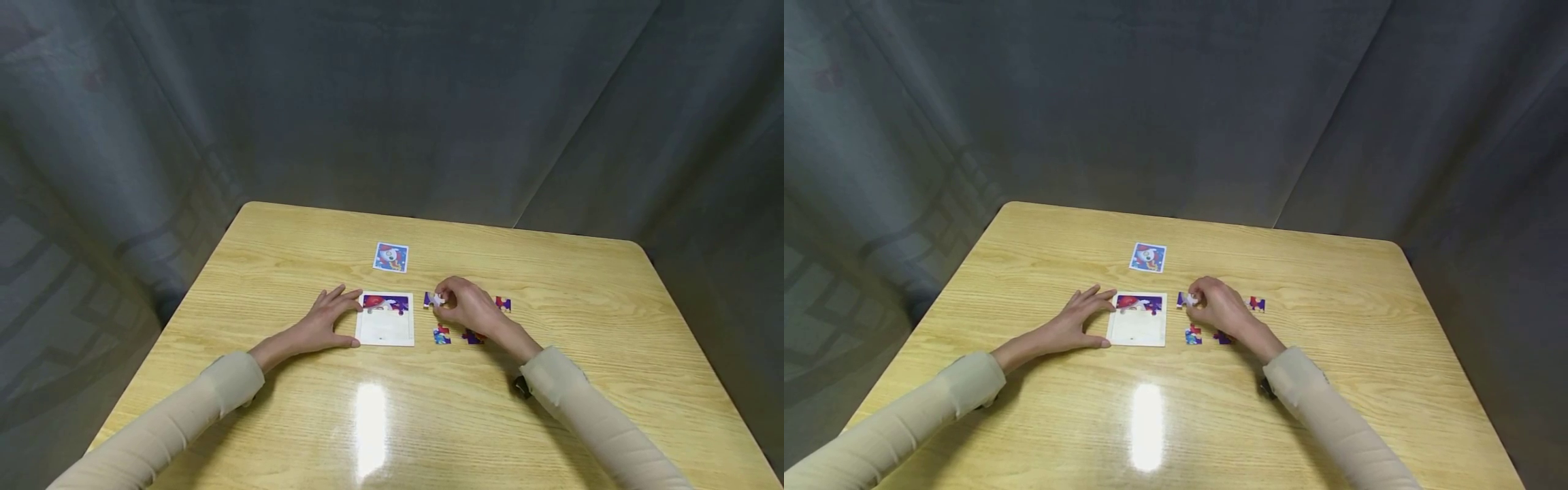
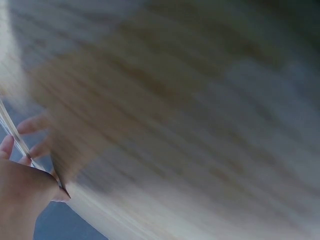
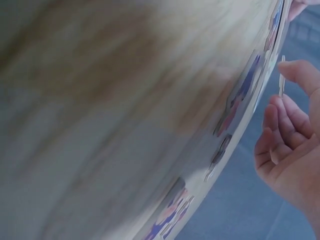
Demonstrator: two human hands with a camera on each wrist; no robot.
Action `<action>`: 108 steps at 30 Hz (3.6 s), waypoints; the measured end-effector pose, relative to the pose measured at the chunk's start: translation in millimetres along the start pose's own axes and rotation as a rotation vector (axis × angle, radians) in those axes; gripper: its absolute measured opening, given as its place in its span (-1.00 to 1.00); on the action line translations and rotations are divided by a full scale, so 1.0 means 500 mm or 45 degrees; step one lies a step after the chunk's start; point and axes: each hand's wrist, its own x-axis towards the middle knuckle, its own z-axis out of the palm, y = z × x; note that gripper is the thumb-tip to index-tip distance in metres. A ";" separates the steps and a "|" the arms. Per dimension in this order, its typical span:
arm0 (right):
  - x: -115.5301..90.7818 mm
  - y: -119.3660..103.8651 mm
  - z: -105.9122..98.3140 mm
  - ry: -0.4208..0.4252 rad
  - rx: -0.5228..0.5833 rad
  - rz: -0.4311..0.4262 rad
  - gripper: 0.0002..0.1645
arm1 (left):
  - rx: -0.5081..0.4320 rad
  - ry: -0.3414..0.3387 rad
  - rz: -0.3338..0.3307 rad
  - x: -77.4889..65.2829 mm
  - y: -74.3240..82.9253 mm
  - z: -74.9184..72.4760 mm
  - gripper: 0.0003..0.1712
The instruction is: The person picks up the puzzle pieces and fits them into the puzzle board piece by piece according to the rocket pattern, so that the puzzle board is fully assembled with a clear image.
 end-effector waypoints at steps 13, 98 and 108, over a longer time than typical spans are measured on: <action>0.004 -0.020 0.012 0.020 -0.017 -0.058 -0.65 | 0.007 -0.021 -0.032 0.000 0.004 -0.004 -0.31; 0.085 -0.160 0.115 -0.160 -0.122 -0.242 -0.70 | 0.012 -0.037 -0.055 0.001 0.003 -0.007 -0.30; 0.085 -0.156 0.115 -0.150 -0.095 -0.281 -0.68 | 0.001 -0.037 -0.053 0.001 0.000 -0.007 -0.31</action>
